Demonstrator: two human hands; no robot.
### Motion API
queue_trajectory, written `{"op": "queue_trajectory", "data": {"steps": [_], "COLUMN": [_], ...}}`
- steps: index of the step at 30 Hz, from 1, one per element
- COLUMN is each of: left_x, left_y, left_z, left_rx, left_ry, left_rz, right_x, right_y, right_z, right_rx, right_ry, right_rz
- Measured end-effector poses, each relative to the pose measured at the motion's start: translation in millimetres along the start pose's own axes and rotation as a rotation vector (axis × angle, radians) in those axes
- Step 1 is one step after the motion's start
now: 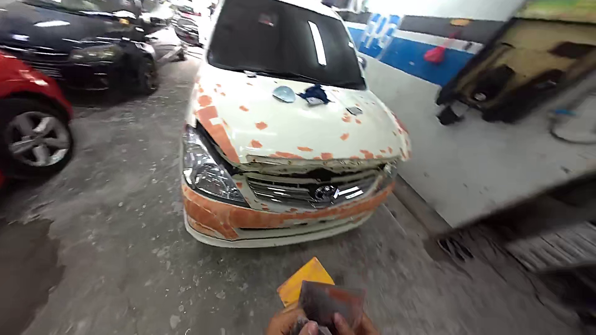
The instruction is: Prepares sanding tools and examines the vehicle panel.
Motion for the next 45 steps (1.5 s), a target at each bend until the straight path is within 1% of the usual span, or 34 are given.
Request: {"op": "queue_trajectory", "data": {"steps": [2,5,8,10,14,17,19,22,26,29,31,33,34,35,36,37,38,39,40,42,43,45], "left_x": [12,18,23,26,23,26,30,32,38,49,56,60,58,55,52,48,42,32,23,16,15,11], "left_y": [2,-2,-4,-1,1,2,1,-9,-30,-37,-46,-61,-66,-68,-67,-63,-57,-52,-50,-57,-64,-76], "left_z": [7,21,18,1,-52,-107,-146,-197,-257,-300,-327,-344,-349,-350,-348,-343,-338,-334,-329,-318,-316,-323], "left_rx": [0.077,0.147,0.128,0.107,-0.019,-0.121,-0.213,-0.366,-0.538,-0.786,-0.906,-0.97,-0.974,-0.959,-0.94,-0.926,-0.905,-0.868,-0.82,-0.699,-0.631,-0.534], "left_ry": [-0.012,0.079,0.22,0.203,0.085,-0.026,-0.076,-0.109,-0.177,-0.292,-0.401,-0.465,-0.456,-0.421,-0.375,-0.323,-0.266,-0.207,-0.149,-0.082,-0.075,-0.105], "left_rz": [0.027,0.12,0.26,0.264,0.092,-0.03,-0.081,-0.128,-0.081,-0.04,0.01,0.07,0.082,0.083,0.079,0.069,0.047,0.018,0.012,0.09,0.145,0.225], "right_x": [19,36,49,58,65,69,75,86,98,102,92,73,66,66,76,95,117,135,149,171,175,165], "right_y": [-7,-17,-24,-28,-48,-55,-58,-58,-50,-61,-78,-86,-85,-81,-73,-63,-57,-55,-54,-44,-39,-36], "right_z": [9,54,99,111,124,157,184,219,248,274,309,365,407,459,512,558,593,618,634,639,631,599], "right_rx": [-0.175,-0.208,-0.102,-0.077,-0.054,0.121,0.269,0.315,0.243,0.21,0.101,-0.03,-0.024,0.137,0.419,0.643,0.746,0.763,0.718,0.529,0.415,0.213], "right_ry": [0.194,0.496,0.613,0.587,0.479,0.497,0.486,0.463,0.399,0.435,0.444,0.4,0.43,0.549,0.716,0.846,0.934,0.999,1.043,1.099,1.095,1.019], "right_rz": [-0.015,-0.019,-0.02,0.002,0.147,0.224,0.271,0.301,0.319,0.339,0.309,0.225,0.188,0.179,0.16,0.11,0.061,0.037,0.028,-0.014,-0.044,-0.07]}}
Point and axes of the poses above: each hand's wrist, its own x-axis away from the middle knuckle, its own z-axis out of the back of the hand, y = z × x, the point moved 8 cm from there along -x, towards the middle knuckle, and after that the axes turned 7 degrees about z, right-handed, at the moved point
